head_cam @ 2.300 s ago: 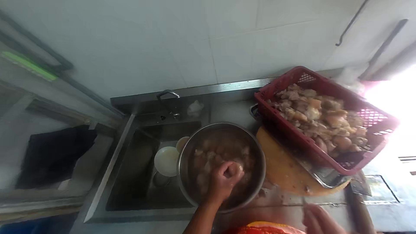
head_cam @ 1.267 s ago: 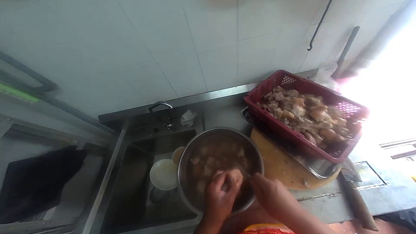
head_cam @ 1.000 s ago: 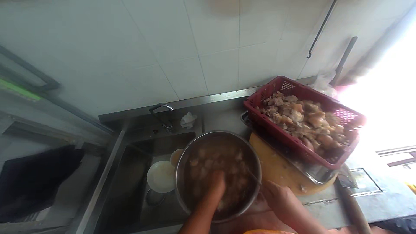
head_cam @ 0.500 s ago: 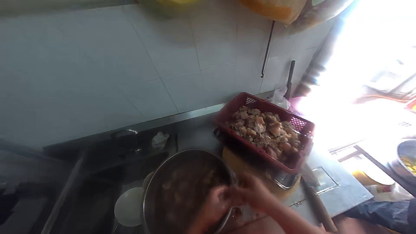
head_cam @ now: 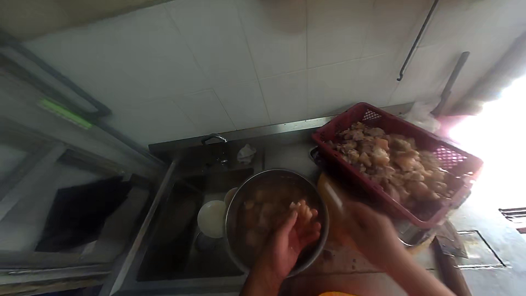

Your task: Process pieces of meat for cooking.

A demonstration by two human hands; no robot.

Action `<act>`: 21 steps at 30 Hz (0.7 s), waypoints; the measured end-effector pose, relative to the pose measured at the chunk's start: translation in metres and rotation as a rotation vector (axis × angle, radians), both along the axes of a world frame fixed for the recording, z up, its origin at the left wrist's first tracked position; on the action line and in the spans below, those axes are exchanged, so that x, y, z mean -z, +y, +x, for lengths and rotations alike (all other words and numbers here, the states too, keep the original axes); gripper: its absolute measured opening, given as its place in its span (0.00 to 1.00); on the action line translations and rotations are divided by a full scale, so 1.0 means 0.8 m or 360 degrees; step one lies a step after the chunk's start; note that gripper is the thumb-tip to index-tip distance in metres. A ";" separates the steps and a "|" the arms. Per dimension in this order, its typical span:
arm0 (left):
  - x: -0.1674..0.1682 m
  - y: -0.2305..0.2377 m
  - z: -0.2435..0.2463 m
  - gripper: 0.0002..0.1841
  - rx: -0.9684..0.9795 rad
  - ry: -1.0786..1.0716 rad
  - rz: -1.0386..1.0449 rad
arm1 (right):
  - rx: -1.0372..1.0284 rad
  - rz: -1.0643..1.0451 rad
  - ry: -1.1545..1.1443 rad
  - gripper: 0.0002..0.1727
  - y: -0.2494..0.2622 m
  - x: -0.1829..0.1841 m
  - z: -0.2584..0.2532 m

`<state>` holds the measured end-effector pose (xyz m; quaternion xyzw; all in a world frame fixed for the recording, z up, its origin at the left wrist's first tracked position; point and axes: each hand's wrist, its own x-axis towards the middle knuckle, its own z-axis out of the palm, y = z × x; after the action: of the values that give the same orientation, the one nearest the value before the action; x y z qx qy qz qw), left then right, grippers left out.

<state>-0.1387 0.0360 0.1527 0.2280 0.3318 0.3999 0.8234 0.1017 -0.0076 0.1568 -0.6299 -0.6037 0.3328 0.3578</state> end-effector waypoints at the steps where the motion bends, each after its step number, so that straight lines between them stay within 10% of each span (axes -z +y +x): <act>1: 0.002 -0.002 0.002 0.26 0.0019 0.0066 0.0039 | -0.0100 0.0050 -0.0005 0.16 -0.011 0.006 -0.022; 21: 0.018 -0.020 0.039 0.11 -0.0358 0.0064 0.0234 | -0.0152 0.0131 -0.0144 0.18 -0.033 0.019 -0.026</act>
<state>-0.1072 0.0201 0.1385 0.2569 0.3416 0.5083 0.7476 0.0805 -0.0337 0.1413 -0.5994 -0.6618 0.2958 0.3394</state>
